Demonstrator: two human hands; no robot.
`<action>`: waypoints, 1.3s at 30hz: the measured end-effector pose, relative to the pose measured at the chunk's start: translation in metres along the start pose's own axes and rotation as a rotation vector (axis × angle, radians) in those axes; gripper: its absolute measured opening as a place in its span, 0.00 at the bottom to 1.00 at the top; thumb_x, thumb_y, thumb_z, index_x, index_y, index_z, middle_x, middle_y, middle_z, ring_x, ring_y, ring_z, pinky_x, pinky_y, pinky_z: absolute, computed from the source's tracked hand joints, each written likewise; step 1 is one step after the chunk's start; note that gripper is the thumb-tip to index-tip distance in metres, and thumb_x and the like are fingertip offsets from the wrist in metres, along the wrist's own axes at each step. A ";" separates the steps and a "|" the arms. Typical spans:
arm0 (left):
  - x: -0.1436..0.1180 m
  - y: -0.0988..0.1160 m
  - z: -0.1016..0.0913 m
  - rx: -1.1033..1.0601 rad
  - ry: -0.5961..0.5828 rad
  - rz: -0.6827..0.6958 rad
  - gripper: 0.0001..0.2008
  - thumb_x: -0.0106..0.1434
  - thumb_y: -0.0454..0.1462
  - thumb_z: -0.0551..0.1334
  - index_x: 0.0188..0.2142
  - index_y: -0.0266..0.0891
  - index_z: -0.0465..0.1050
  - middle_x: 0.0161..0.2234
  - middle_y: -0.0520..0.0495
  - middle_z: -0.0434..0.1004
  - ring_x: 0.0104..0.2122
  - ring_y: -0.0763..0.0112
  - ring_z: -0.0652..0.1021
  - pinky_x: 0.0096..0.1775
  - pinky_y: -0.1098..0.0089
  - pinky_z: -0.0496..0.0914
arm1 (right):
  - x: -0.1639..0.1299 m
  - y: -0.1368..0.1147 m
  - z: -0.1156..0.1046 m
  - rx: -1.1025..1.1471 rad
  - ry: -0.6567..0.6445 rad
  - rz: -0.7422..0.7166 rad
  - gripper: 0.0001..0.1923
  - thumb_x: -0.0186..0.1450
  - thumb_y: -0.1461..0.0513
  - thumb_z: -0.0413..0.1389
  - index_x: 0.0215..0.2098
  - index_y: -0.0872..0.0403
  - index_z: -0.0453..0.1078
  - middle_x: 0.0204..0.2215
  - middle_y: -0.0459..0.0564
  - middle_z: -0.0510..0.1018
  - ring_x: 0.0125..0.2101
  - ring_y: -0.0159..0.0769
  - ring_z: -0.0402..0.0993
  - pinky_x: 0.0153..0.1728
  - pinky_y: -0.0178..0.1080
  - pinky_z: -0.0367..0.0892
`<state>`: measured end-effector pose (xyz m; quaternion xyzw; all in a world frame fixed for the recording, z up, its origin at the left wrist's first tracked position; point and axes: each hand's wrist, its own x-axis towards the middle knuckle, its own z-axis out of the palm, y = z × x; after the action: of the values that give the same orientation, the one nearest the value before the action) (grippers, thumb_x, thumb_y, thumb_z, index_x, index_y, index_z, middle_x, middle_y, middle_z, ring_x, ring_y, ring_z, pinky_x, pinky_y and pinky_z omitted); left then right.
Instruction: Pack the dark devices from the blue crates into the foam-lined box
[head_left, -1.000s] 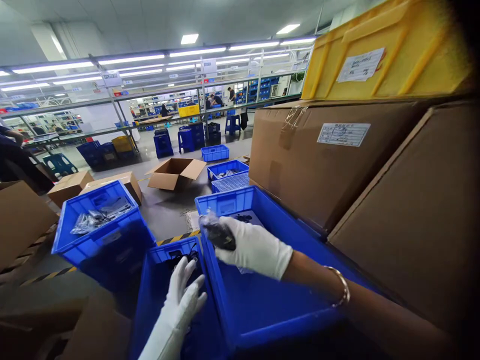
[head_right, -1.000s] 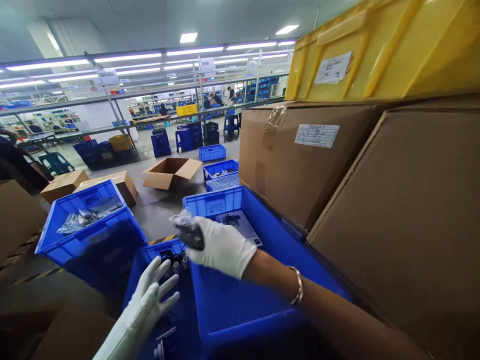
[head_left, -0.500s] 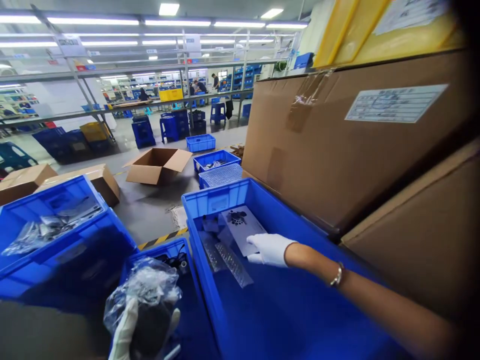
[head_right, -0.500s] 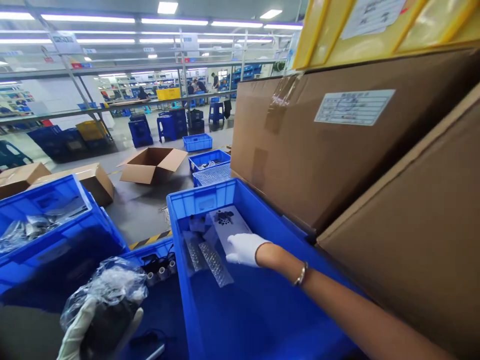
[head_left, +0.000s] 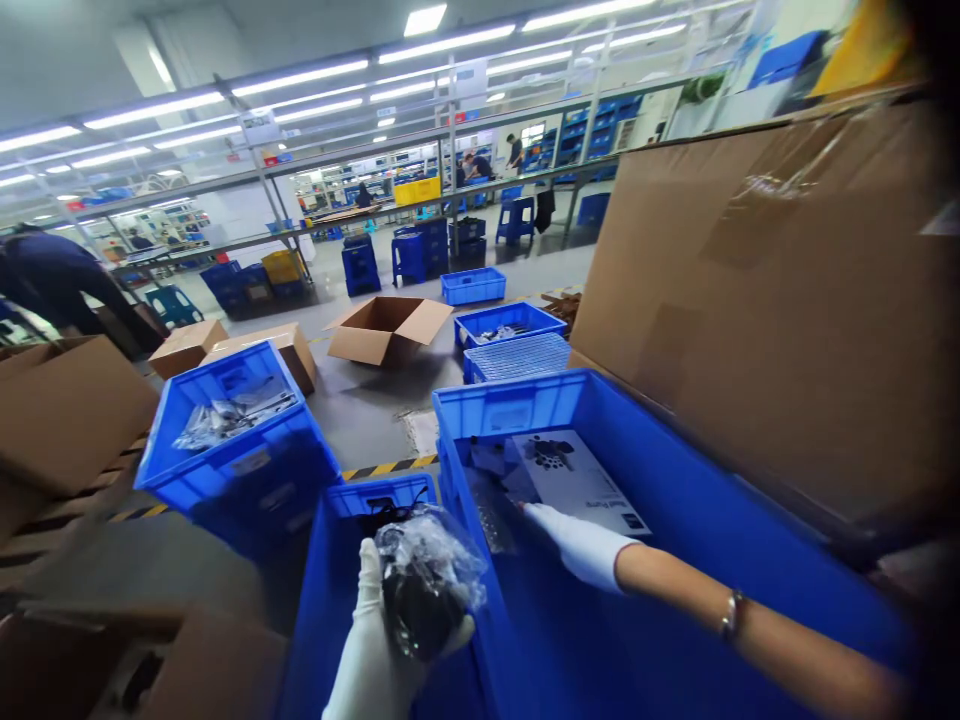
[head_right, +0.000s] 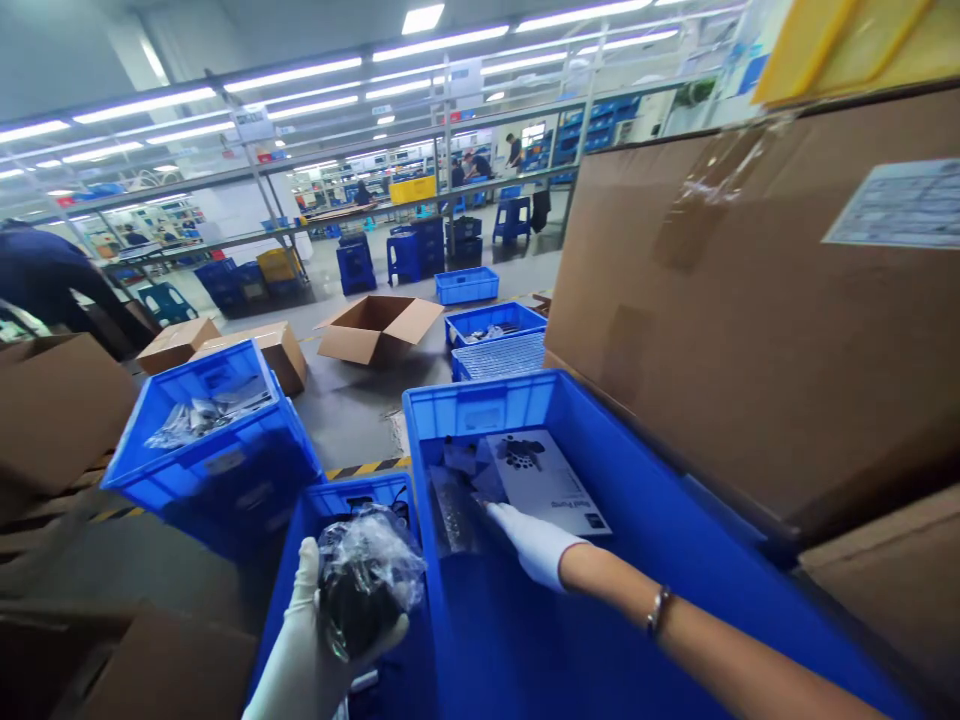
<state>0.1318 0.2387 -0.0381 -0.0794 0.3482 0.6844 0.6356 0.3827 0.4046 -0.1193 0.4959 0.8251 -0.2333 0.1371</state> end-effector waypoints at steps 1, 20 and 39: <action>-0.001 0.000 0.000 0.011 0.004 -0.009 0.31 0.62 0.53 0.61 0.59 0.40 0.66 0.46 0.33 0.80 0.50 0.37 0.77 0.38 0.35 0.75 | 0.000 0.003 -0.003 -0.006 0.007 0.002 0.44 0.57 0.78 0.45 0.71 0.56 0.48 0.67 0.58 0.53 0.66 0.46 0.51 0.67 0.47 0.48; -0.004 0.005 0.014 0.187 0.136 -0.018 0.21 0.66 0.45 0.60 0.56 0.45 0.68 0.52 0.39 0.77 0.50 0.52 0.78 0.44 0.49 0.79 | 0.017 0.060 -0.026 0.028 0.129 0.082 0.26 0.72 0.54 0.45 0.61 0.62 0.63 0.53 0.63 0.73 0.53 0.51 0.71 0.52 0.46 0.66; 0.008 0.020 0.012 0.159 0.205 0.169 0.23 0.63 0.37 0.65 0.57 0.43 0.67 0.43 0.42 0.81 0.42 0.55 0.81 0.43 0.49 0.78 | 0.020 0.075 -0.008 -0.219 0.068 0.123 0.35 0.56 0.63 0.61 0.62 0.62 0.65 0.56 0.65 0.68 0.53 0.58 0.68 0.51 0.50 0.66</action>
<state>0.1157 0.2528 -0.0258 -0.0686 0.4696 0.6942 0.5411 0.4393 0.4539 -0.1408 0.5352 0.8178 -0.1161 0.1766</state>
